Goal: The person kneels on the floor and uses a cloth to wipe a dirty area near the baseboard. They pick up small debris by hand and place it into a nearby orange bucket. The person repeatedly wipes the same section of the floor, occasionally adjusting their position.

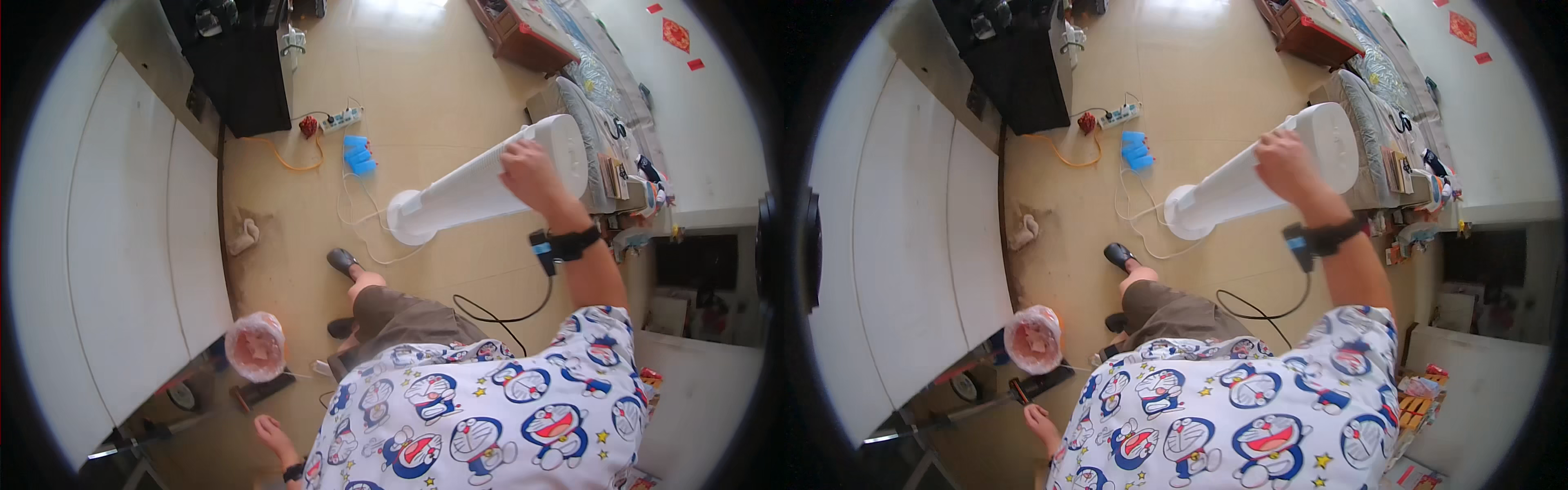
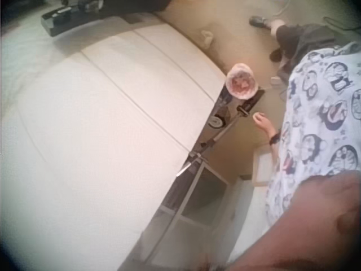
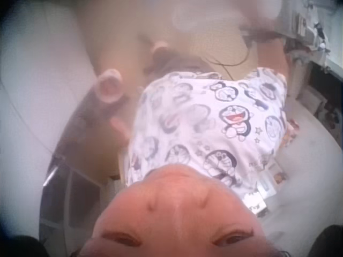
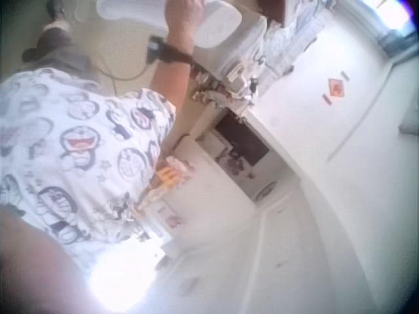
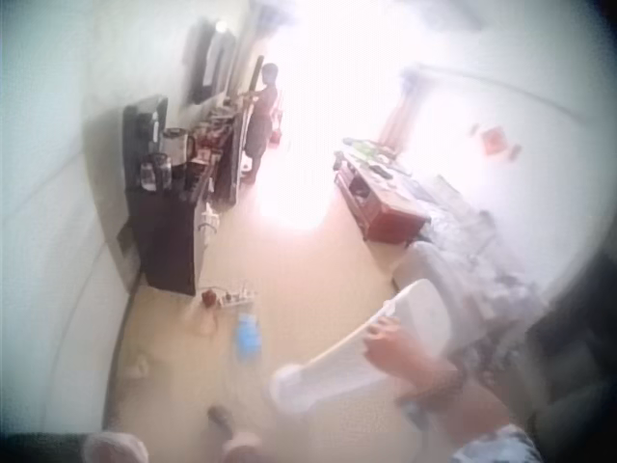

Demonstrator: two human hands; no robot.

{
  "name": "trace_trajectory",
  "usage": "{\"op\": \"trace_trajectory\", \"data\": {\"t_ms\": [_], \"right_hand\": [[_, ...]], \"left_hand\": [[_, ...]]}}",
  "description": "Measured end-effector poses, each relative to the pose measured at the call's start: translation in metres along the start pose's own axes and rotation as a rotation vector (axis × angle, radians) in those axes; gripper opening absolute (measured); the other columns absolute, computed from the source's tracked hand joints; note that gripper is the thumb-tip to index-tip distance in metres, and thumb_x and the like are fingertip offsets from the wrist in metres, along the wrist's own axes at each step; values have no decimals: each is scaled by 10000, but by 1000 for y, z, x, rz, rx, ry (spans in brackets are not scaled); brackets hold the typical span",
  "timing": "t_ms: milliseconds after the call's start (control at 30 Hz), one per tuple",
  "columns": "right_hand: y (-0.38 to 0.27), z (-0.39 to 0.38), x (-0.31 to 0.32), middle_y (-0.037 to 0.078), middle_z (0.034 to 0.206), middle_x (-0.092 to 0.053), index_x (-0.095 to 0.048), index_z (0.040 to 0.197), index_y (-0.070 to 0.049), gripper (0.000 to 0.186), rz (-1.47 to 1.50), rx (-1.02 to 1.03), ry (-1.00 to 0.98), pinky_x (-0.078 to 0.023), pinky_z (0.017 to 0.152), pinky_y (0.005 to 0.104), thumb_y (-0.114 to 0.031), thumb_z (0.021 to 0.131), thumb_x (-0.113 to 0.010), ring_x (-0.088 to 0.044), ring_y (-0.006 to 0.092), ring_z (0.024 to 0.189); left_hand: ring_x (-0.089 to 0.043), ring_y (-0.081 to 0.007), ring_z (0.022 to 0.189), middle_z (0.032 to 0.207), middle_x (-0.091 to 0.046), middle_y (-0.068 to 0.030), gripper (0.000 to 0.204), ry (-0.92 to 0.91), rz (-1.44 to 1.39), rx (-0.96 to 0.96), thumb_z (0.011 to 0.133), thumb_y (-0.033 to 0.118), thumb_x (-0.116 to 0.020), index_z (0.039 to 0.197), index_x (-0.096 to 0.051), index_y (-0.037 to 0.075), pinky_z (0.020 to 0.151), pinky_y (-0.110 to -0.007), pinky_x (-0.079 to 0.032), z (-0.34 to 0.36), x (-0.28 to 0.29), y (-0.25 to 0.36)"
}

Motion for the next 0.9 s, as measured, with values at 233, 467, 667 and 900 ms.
{"op": "trace_trajectory", "data": {"t_ms": [233, 467, 667, 900], "right_hand": [[98, -60, 72, 135, 1112, -597, -579, 1031, -25, 187, -36, 20, 115, -455, 919, 422, -37, 845, -576, -550, 335, 1100], [168, -59, 46, 167, 1297, -547, -525, 1303, -39, 413, 83, 177, 173, -427, 989, 420, -70, 892, -553, -524, 352, 1177], [219, -11, -4, 166, 1186, -600, -548, 1254, -20, 332, 449, 368, 13, -442, 938, 412, -118, 939, -515, -558, 355, 1085], [205, 20, -41, 166, 1027, -640, -605, 1139, -17, 308, 830, 515, -334, -497, 811, 385, -249, 975, -484, -625, 302, 915]], "left_hand": [[-439, -111, 606, 692, -470, -18, 170, -58, 77, -34, 949, 136, -445, 851, -545, 39, 555, -282, -374, -35, -53, 27], [-553, -293, 651, 734, -556, -141, 179, -92, 285, -475, 963, 155, -456, 887, -554, 26, 635, -378, -450, -96, -157, 103], [-609, -410, 820, 872, -642, -199, 233, -70, 326, -330, 981, 181, -437, 938, -602, 23, 716, -438, -484, -171, -290, 183], [-628, -381, 834, 886, -657, -182, 180, -113, 401, -414, 945, 159, -495, 954, -635, 47, 717, -437, -502, -287, -396, 244]]}}
Point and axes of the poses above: each hand's wrist, its own z-axis towards the middle knuckle, its own x-axis out of the back of the hand, y = z × x, the point moved 6 cm from there along z, towards the middle knuckle
